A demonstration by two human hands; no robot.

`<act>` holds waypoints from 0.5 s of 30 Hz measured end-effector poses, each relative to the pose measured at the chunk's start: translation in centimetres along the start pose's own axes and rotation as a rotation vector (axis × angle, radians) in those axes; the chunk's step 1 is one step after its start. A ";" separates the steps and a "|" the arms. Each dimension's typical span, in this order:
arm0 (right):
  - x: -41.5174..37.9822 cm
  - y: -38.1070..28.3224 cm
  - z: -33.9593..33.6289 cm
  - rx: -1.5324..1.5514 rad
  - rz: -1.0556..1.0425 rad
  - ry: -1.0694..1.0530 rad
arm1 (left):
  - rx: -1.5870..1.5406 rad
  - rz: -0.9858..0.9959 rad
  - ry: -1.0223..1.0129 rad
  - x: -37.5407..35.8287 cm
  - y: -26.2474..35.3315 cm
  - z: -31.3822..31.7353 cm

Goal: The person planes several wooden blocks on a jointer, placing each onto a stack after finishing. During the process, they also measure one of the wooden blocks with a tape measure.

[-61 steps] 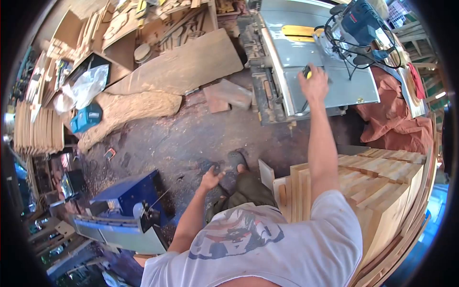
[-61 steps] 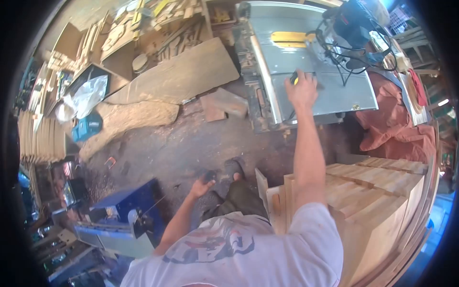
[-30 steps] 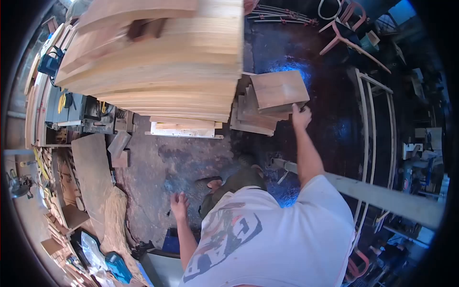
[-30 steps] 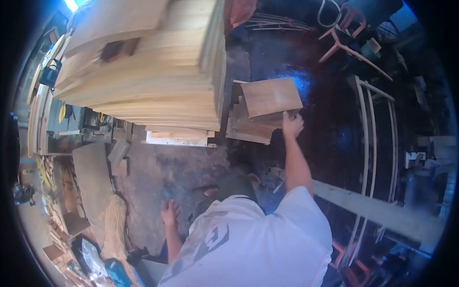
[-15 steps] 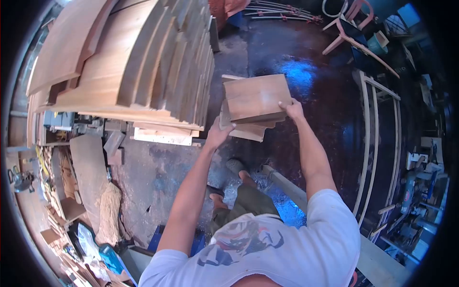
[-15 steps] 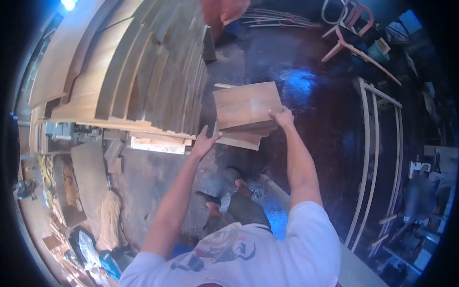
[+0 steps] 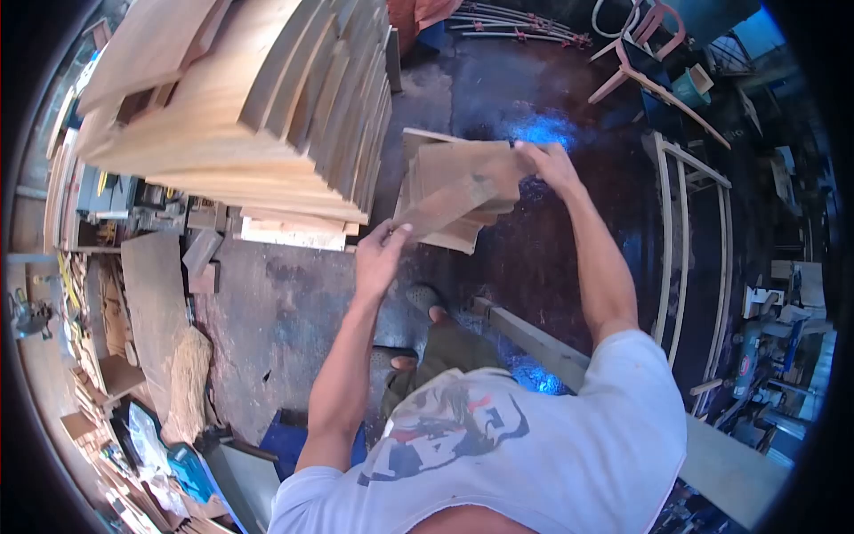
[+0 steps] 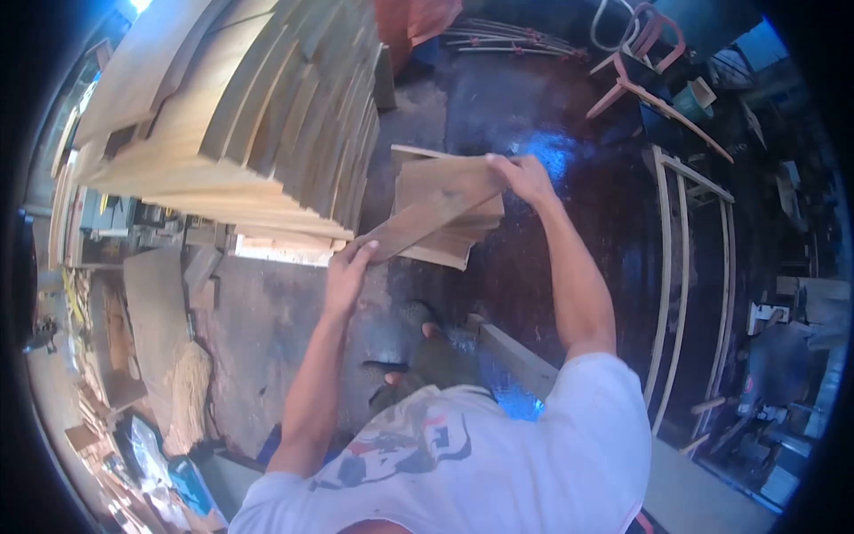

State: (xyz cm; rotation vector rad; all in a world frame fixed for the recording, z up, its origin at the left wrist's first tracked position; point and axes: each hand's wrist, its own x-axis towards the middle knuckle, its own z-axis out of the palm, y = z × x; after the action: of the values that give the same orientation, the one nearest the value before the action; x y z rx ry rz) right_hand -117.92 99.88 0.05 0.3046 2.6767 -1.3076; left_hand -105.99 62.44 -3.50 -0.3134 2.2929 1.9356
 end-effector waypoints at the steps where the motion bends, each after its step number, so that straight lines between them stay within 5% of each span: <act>1: -1.2 -2.7 -0.4 -0.065 -0.033 -0.045 | -0.036 -0.096 -0.021 -1.8 0.7 -1.8; 7: -8.9 -17.8 4.7 -0.279 -0.379 -0.334 | -0.294 -0.386 0.197 -15.6 3.5 -12.8; 15: -24.5 -31.3 18.9 -0.474 -0.731 -0.379 | -0.358 -0.299 0.608 -34.1 -0.7 -24.1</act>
State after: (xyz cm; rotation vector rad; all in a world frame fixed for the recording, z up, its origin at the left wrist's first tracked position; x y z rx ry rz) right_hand -101.03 63.28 17.80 -0.9465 2.7060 -0.6755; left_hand -71.77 41.25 7.77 -1.3619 1.9872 2.2931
